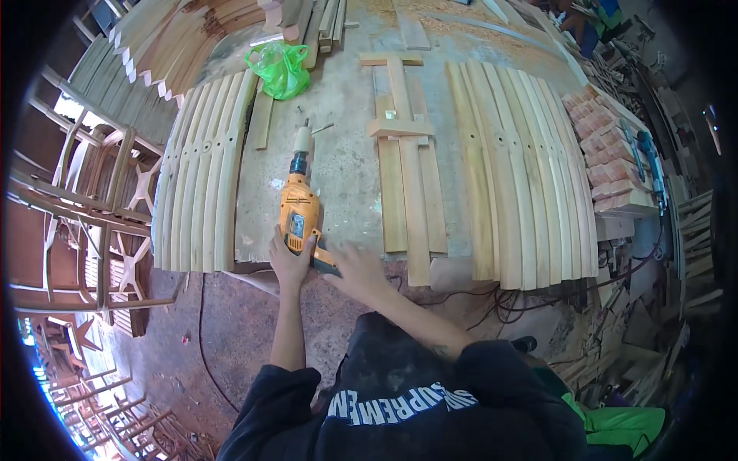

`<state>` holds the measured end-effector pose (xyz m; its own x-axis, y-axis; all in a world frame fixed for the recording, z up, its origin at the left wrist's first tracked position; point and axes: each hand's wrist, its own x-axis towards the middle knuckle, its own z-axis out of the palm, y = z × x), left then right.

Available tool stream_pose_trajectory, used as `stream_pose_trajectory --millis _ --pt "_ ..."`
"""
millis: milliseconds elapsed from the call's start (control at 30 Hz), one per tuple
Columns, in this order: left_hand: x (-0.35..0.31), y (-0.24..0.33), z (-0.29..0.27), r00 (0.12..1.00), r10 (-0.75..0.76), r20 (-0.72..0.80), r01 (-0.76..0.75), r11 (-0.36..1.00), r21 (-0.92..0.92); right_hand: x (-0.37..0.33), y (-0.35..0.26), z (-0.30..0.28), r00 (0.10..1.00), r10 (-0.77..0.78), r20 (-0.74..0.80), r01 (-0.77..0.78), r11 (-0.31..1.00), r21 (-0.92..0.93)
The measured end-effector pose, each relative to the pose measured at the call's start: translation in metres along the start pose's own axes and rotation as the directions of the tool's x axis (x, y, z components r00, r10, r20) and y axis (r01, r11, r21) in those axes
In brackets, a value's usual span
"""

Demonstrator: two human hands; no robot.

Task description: The person aligns wooden slats on a workbench and uses a handheld power drill to bore holes into the ends of the wooden pieces.

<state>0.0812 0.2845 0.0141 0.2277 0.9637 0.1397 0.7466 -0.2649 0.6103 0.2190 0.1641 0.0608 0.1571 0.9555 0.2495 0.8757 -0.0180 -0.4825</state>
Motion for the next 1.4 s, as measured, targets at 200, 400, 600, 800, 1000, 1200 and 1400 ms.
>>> stream_pose_trajectory --millis 200,400,600,800,1000,1200,1400 --pt "-0.009 0.014 -0.011 0.990 -0.128 0.064 0.125 0.991 0.040 -0.070 0.065 -0.059 0.774 0.632 0.025 -0.632 0.775 -0.008" --pt "-0.055 0.066 -0.019 0.879 0.243 -0.410 -0.374 0.885 -0.276 -0.095 0.094 -0.033 0.632 0.722 0.283 -0.774 0.566 0.285" --pt "-0.139 0.098 0.034 0.979 0.166 -0.115 -0.201 0.831 -0.519 -0.184 0.061 0.001 0.643 0.727 0.240 -0.756 0.552 0.351" --pt "-0.187 0.098 0.108 0.858 0.023 0.513 0.315 0.765 -0.562 -0.269 -0.002 -0.027 0.594 0.706 0.384 -0.788 0.607 0.104" --pt "-0.191 0.134 0.085 0.653 -0.074 0.754 0.586 0.680 -0.441 -0.331 -0.010 -0.015 0.563 0.612 0.556 -0.826 0.441 0.351" --pt "-0.233 0.104 0.095 0.779 -0.072 0.623 0.518 0.635 -0.574 -0.353 -0.023 -0.019 0.637 0.389 0.666 -0.759 0.162 0.631" --pt "-0.238 0.120 0.084 0.810 -0.103 0.577 0.480 0.681 -0.553 -0.351 0.007 -0.018 0.599 0.329 0.730 -0.794 0.124 0.595"
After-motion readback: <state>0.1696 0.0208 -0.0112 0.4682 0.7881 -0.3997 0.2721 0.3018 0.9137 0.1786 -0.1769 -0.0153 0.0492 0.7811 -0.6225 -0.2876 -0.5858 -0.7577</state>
